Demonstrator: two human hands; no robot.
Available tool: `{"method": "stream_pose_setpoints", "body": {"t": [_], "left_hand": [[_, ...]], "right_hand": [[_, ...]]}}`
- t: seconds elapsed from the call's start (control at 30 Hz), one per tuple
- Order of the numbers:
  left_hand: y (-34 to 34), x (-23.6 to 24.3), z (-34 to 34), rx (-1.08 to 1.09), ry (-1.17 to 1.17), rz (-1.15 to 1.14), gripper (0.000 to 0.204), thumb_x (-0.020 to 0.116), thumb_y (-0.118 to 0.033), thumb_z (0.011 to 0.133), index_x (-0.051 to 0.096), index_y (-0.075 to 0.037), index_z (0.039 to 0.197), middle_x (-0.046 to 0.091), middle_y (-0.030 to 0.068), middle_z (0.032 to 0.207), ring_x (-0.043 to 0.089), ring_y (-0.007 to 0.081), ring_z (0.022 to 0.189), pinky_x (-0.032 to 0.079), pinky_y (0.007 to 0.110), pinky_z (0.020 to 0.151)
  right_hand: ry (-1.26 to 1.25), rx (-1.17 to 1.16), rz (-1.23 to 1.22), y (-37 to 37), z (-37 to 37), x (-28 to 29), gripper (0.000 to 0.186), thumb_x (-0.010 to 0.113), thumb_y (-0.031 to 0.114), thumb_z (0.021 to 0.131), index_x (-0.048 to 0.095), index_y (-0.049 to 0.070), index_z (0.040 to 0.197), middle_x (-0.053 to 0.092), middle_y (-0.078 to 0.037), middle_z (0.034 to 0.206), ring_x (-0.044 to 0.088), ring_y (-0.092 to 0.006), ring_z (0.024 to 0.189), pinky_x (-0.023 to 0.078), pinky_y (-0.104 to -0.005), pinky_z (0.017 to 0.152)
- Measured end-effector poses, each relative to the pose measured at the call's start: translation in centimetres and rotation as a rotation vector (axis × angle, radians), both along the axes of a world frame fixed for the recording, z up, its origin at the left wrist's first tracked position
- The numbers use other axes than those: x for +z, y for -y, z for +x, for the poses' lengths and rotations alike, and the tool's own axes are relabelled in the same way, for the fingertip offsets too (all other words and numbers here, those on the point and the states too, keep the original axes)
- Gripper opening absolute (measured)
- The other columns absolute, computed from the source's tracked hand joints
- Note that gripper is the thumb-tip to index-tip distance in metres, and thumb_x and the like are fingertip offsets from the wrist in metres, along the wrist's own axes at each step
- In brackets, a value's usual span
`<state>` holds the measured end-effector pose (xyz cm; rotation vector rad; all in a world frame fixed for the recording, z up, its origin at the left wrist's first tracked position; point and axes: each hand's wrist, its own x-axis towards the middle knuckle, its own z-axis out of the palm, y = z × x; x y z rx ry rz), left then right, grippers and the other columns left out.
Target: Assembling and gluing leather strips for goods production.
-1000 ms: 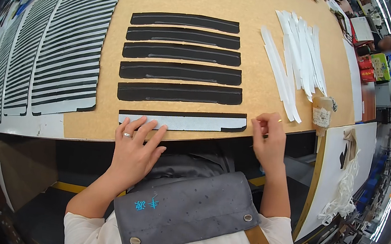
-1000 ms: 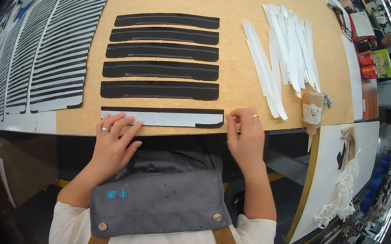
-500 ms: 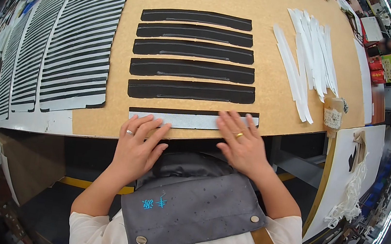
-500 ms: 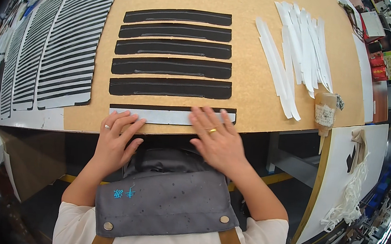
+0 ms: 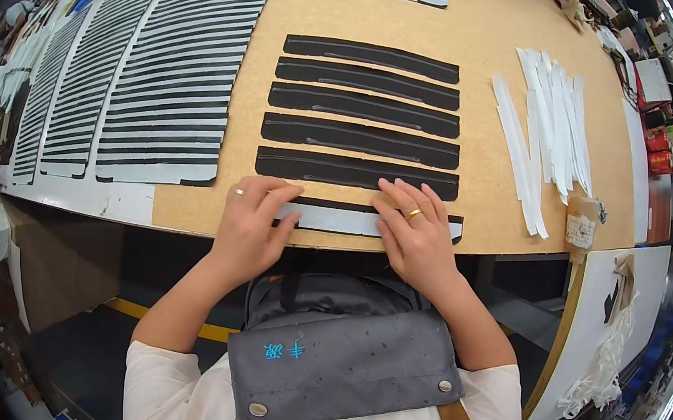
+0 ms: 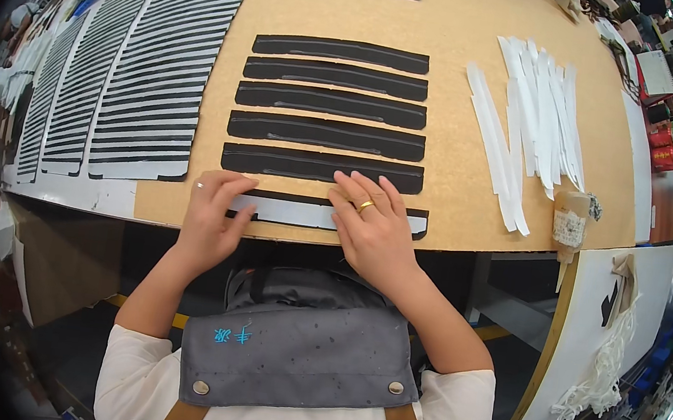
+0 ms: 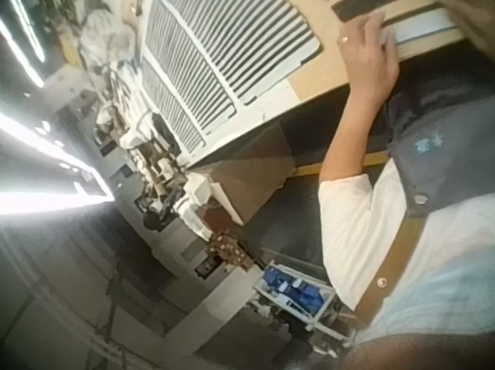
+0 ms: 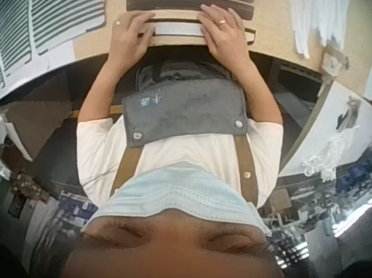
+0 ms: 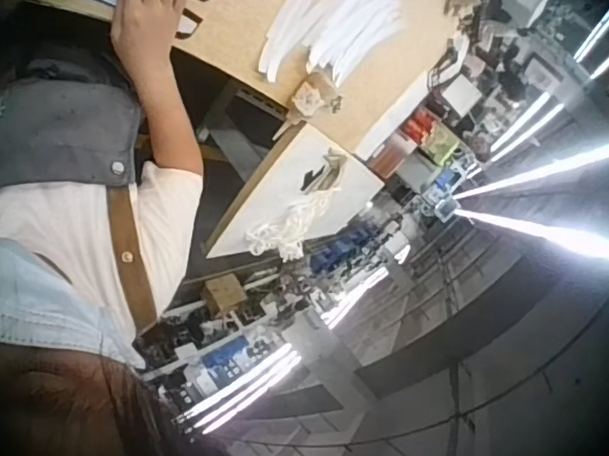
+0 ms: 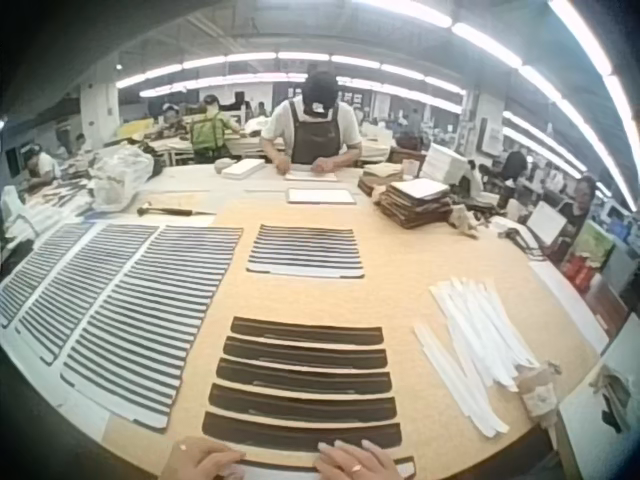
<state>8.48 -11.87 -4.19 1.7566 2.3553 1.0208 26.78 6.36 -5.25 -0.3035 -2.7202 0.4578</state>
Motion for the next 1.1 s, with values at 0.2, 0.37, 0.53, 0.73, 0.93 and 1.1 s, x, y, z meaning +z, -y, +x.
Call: {"method": "stream_pose_setpoints", "body": {"t": [0.2,0.37,0.53,0.73,0.93,1.1], "left_hand": [[-0.6,0.1,0.8,-0.093,-0.056,-0.118,0.040,0.069,-0.007,0.080,0.058,-0.005,0.119,0.057,0.0099,0.116,0.051,0.0302,0.106,0.038,0.040,0.093],[-1.5,0.7,0.9,-0.168,-0.094,-0.177,0.045,0.066,-0.004,0.078,0.056,-0.004,0.123,0.057,0.0098,0.125,0.052,0.0306,0.115,0.036,0.041,0.098],[-1.3,1.1,0.7,-0.122,-0.117,-0.140,0.037,0.068,-0.002,0.075,0.060,-0.005,0.111,0.059,0.0093,0.102,0.053,0.0289,0.100,0.036,0.041,0.089],[-1.9,3.4,-1.9,-0.119,-0.004,-0.093,0.015,0.069,0.001,0.073,0.063,-0.007,0.085,0.059,0.0051,0.078,0.053,0.0239,0.080,0.035,0.038,0.080],[-3.0,4.4,-6.8,-0.039,0.003,-0.045,0.012,0.066,0.003,0.079,0.064,-0.005,0.087,0.059,0.0054,0.074,0.054,0.0233,0.069,0.036,0.034,0.071],[-7.5,3.4,-13.2,0.011,0.354,-0.036,0.018,0.059,0.004,0.086,0.064,0.001,0.104,0.066,0.0111,0.090,0.063,0.0181,0.083,0.048,0.029,0.076]], "right_hand": [[-0.081,0.018,-0.016,0.4,-0.3,-0.1,0.022,0.068,0.009,0.081,0.067,0.008,0.104,0.061,-0.006,0.121,0.056,-0.0243,0.113,0.039,-0.0426,0.099],[-0.186,0.010,-0.095,-0.1,-0.5,-0.6,0.017,0.066,0.003,0.075,0.063,0.006,0.091,0.061,-0.007,0.104,0.057,-0.0261,0.102,0.041,-0.0404,0.089],[-0.166,0.090,-0.060,-0.5,-0.3,0.5,0.018,0.060,0.008,0.081,0.057,0.006,0.098,0.055,-0.006,0.094,0.053,-0.0232,0.094,0.037,-0.0370,0.089],[-0.007,0.123,0.000,-4.2,1.4,2.0,0.017,0.067,0.017,0.084,0.057,0.009,0.096,0.055,-0.003,0.086,0.053,-0.0203,0.089,0.037,-0.0354,0.088],[-0.067,0.018,-0.208,-10.3,0.2,4.2,0.012,0.069,0.012,0.083,0.063,0.009,0.093,0.060,-0.005,0.085,0.057,-0.0236,0.084,0.042,-0.0358,0.080],[-0.019,-0.231,-0.651,-14.4,-4.0,5.3,0.015,0.063,0.006,0.088,0.064,0.004,0.103,0.064,-0.004,0.086,0.060,-0.0130,0.081,0.047,-0.0279,0.073]]}}
